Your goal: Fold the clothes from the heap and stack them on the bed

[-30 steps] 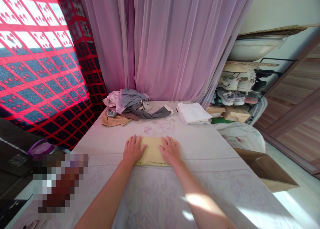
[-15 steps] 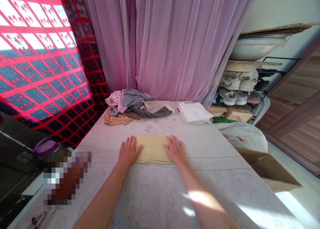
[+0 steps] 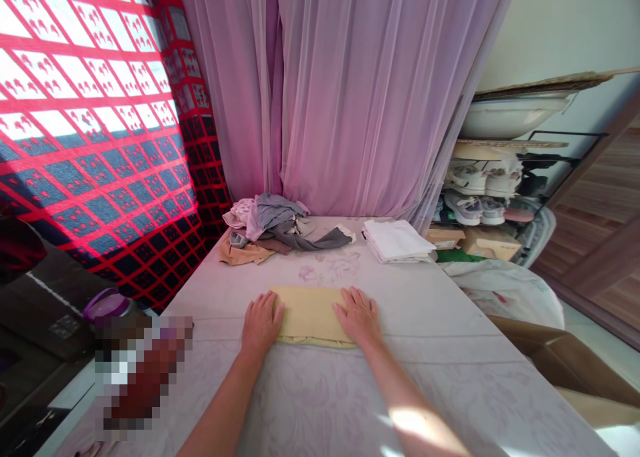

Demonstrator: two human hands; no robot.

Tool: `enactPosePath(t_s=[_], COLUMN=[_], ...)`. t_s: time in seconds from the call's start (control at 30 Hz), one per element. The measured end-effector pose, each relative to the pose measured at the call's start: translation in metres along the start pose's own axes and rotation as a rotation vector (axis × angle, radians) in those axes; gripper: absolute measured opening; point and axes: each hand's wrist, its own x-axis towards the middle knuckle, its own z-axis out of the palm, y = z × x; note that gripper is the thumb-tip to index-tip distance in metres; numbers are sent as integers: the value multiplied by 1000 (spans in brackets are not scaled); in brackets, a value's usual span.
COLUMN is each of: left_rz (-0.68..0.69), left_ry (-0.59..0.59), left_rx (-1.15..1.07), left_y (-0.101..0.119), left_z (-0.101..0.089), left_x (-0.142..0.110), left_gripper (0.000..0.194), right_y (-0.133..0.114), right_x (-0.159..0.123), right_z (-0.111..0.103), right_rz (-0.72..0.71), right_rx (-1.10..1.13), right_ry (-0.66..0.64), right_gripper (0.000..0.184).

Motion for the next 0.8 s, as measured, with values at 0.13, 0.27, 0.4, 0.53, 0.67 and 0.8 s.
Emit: enactPosePath(t_s=[0.13, 0.27, 0.4, 0.53, 0.67, 0.8], left_rz=[-21, -20, -27, -65, -71, -49], left_ry=[12, 31, 20, -6, 25, 64], left_rx=[-5, -10, -18, -52, -108, -148], left_y=[1, 1, 1, 3, 3, 1], left_z=[-1, 0, -1, -2, -2, -2], left_x=[-1, -1, -1, -2, -2, -2], left_gripper=[38, 35, 36, 38, 39, 38], right_y=[-1, -2, -3, -5, -5, -5], right_x=[0, 0, 0, 0, 1, 0], right_z=[-2, -4, -5, -5, -6, -5], right_rz=[-1, 4, 16, 38, 46, 44], right_rx=[-2, -10, -33, -74, -100, -123], right_ry=[-2, -17, -35, -72, -96, -101], right_gripper=[53, 53, 52, 55, 56, 56])
